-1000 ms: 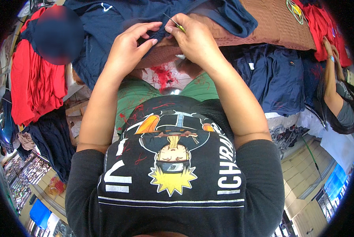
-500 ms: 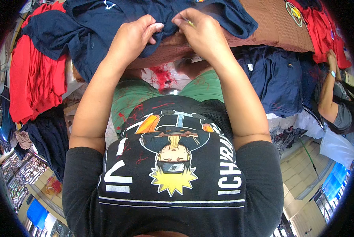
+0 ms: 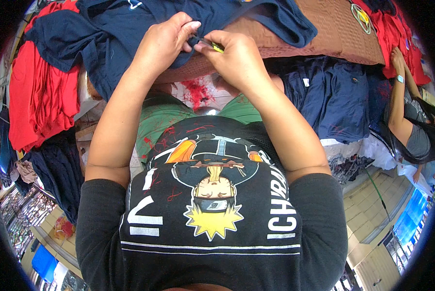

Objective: The person trims loose threads from the collars and labels of several navy blue shirts using snips.

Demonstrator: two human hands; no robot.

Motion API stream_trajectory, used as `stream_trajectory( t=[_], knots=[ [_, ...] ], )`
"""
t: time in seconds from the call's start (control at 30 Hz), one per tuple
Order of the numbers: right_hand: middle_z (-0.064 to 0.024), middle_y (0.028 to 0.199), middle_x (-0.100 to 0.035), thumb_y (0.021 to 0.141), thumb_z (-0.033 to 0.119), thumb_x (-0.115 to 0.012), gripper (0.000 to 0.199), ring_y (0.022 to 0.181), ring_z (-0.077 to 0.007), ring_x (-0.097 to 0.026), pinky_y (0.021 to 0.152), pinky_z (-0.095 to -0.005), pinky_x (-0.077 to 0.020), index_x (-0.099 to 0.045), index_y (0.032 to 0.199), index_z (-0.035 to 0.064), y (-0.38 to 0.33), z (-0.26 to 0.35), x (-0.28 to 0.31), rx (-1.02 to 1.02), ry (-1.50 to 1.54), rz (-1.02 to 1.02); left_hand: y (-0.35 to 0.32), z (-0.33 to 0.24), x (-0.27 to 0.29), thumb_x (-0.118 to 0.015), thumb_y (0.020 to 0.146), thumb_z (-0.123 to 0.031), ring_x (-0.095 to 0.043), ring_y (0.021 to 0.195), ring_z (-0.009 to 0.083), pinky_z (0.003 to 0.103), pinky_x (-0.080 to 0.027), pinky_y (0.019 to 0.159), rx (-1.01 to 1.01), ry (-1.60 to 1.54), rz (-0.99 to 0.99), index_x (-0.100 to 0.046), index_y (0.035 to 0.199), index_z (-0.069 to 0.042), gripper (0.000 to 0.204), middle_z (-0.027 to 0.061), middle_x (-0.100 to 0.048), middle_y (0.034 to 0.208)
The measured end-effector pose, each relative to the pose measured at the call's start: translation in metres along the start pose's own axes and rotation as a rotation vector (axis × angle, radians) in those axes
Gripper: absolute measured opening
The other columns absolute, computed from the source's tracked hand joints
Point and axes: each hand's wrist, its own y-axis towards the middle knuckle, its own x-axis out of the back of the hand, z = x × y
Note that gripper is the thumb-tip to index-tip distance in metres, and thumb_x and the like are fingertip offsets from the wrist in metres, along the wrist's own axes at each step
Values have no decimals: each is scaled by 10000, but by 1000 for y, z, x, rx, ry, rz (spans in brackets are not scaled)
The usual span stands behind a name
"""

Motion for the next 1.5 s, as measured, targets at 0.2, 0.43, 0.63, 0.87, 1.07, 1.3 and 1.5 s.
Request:
stream_trajectory(
  t=[0.2,0.43,0.63,0.87,1.07,1.3,1.5],
  knots=[
    [-1,703,-648,874,220,-670,180,572,-43,-532,496,-211,-411,-677,914,44,18,3,21,-208,366,74,0,3,2,-550,957,-272,-683,634,215,329,-521,586,-2,-40,29,-596,934,-10,267,138,-663,753],
    [-9,734,-661,861,230,-684,195,614,-63,-563,535,-218,-430,-683,919,44,33,8,28,-356,455,92,1,6,3,-546,960,-273,-684,647,186,311,-523,598,16,-82,69,-601,938,-7,272,110,-678,781],
    [-91,753,-689,815,221,-710,266,683,-127,-627,669,-295,-496,-689,992,24,23,10,24,-139,10,195,2,3,4,-561,954,-270,-678,632,174,295,-523,597,41,-44,67,-617,940,-18,258,100,-677,773],
    [-100,769,-701,877,183,-631,160,730,-211,-677,691,-325,-506,-676,919,36,28,13,25,-97,-56,68,1,17,2,-681,850,-329,-694,672,179,279,-529,640,89,-366,130,-735,939,-82,269,114,-708,792],
    [-150,850,-693,864,178,-643,156,793,-278,-680,714,-360,-510,-671,913,33,30,15,22,17,-109,22,-2,17,0,-719,811,-312,-684,695,201,283,-518,665,-68,-233,102,-737,883,-75,248,103,-705,784],
    [-73,798,-665,880,180,-660,186,751,-112,-606,703,-280,-492,-655,975,21,37,26,30,58,-253,95,-1,2,14,-606,909,-180,-648,728,92,260,-507,705,-20,-75,205,-677,1001,-24,195,50,-702,810],
    [-82,885,-639,881,193,-663,256,798,-128,-589,731,-278,-478,-606,1039,1,35,22,64,180,-242,277,1,17,8,-556,948,-160,-659,761,113,253,-517,712,12,-282,226,-609,1030,-15,175,44,-675,889]
  ],
)
